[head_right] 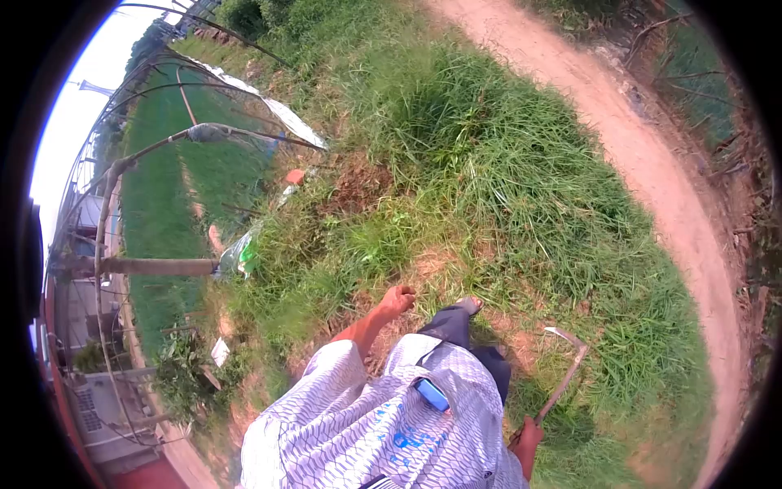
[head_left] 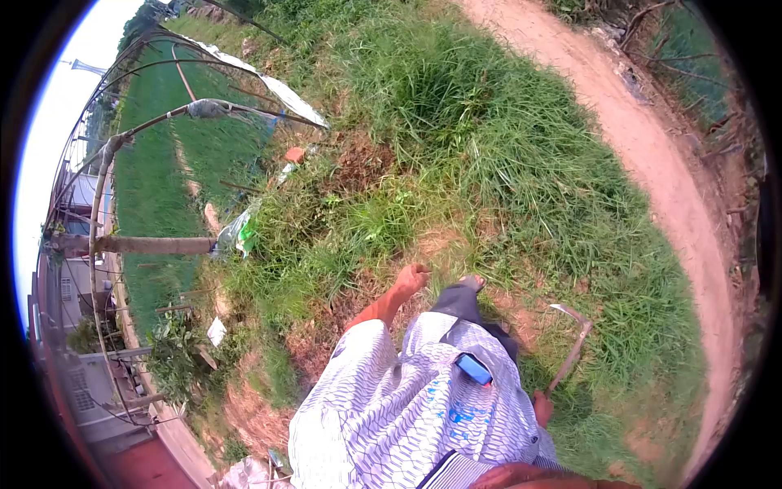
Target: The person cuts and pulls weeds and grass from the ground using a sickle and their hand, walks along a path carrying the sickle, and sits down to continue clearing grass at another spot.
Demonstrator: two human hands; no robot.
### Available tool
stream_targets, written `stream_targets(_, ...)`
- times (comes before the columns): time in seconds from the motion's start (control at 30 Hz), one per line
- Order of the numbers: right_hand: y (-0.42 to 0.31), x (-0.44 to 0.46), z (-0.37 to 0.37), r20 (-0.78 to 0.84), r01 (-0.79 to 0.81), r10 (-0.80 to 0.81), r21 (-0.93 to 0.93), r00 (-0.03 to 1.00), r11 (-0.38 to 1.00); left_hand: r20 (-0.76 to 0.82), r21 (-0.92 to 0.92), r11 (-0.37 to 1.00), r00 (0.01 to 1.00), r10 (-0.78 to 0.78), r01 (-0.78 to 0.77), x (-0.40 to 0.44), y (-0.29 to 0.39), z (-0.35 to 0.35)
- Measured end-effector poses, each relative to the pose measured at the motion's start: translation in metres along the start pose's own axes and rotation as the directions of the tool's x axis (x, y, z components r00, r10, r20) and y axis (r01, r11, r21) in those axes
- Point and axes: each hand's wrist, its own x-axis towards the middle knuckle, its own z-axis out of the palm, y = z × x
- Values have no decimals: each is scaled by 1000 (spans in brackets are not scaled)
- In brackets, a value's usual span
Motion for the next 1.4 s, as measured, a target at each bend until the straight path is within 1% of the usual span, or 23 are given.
stream_targets(0.07, -75, -31, 9, -147, -118, 119, 21, 982, 993, -1, 20, 1000, 1000, 0, 0, 3, -16, 4)
stream_targets(0.1, -62, -21, -1, -151, -119, 120, 18, 981, 993, 2, 18, 1000, 1000, -2, 2, 0, -24, 10)
stream_targets(0.17, -29, 13, -19, -190, 96, -70, 128, 979, 987, -27, -4, 1000, 1000, 6, -6, -12, -35, 23)
stream_targets(0.2, -18, 23, -25, -314, 229, -215, 7, 925, 973, -24, -8, 1000, 1000, 7, -7, -29, -27, 30)
stream_targets(0.23, -16, 18, -32, -315, 226, -211, 11, 925, 974, -22, -3, 1000, 1000, 7, -8, -41, -25, 37)
stream_targets(0.3, -13, 2, -45, -360, 240, -164, 178, 918, 954, 62, -42, 996, 995, -76, 79, -66, -27, 52)
stream_targets(0.37, 17, 3, -67, -361, 297, -215, 189, 907, 936, 45, 19, 995, 994, -96, 96, -59, -74, 73)
stream_targets(0.43, 40, -1, -87, -322, 67, -27, 113, 946, 991, 7, 61, 990, 992, -129, 129, -70, -88, 89)
stream_targets(0.47, 53, -6, -95, -366, -5, 10, 14, 930, 1000, -11, 141, 986, 996, -90, 91, -74, -94, 95)
stream_targets(0.6, 108, -8, -111, -369, 37, -81, -126, 926, 991, -22, 75, 994, 996, -84, 85, -91, -102, 107)
stream_targets(0.67, 184, 29, -120, -266, -75, 77, 17, 961, 997, -17, 85, 975, 979, -203, 203, -106, -79, 110)
stream_targets(0.7, 208, 41, -121, -263, -74, 74, 11, 962, 997, -21, 79, 975, 979, -205, 206, -110, -79, 111)
stream_targets(0.77, 239, 53, -123, -241, -139, 166, 126, 956, 982, -38, -53, 990, 990, -135, 133, -121, -83, 109)
stream_targets(0.8, 227, 48, -126, -235, -144, 168, 119, 957, 982, -62, -58, 987, 987, -151, 147, -133, -74, 108)
stream_targets(0.83, 201, 40, -128, -136, -76, 63, -89, 989, 993, -68, -59, 986, 985, -159, 155, -137, -80, 105)
stream_targets(0.9, 186, 35, -126, -17, 13, -18, -284, 1000, 959, -57, 22, 992, 991, -119, 121, -144, -88, 98)
stream_targets(0.93, 182, 34, -124, -92, -48, 40, -89, 995, 995, -55, 22, 992, 991, -121, 122, -149, -89, 95)
stream_targets(1.0, 169, 31, -121, -159, -94, 111, 111, 981, 989, -65, 219, 969, 992, -107, 119, -160, -91, 90)
stream_targets(1.07, 133, 25, -115, -292, -367, 387, 123, 875, 922, -106, 195, 969, 985, -133, 151, -157, -112, 85)
stream_targets(1.17, 100, 11, -94, -309, -298, 355, 217, 882, 930, -201, 129, 966, 960, -196, 225, -155, -111, 68)
stream_targets(1.23, 76, -2, -79, -299, -291, 333, 178, 894, 940, -248, 86, 961, 940, -234, 262, -144, -122, 55)
stream_targets(1.3, 46, -12, -60, -290, -282, 316, 152, 903, 947, -233, -108, 980, 954, -191, 170, -125, -147, 36)
stream_targets(1.4, -3, -24, -25, -202, -193, 191, 13, 961, 981, -216, -176, 973, 958, -188, 151, -109, -178, 10)
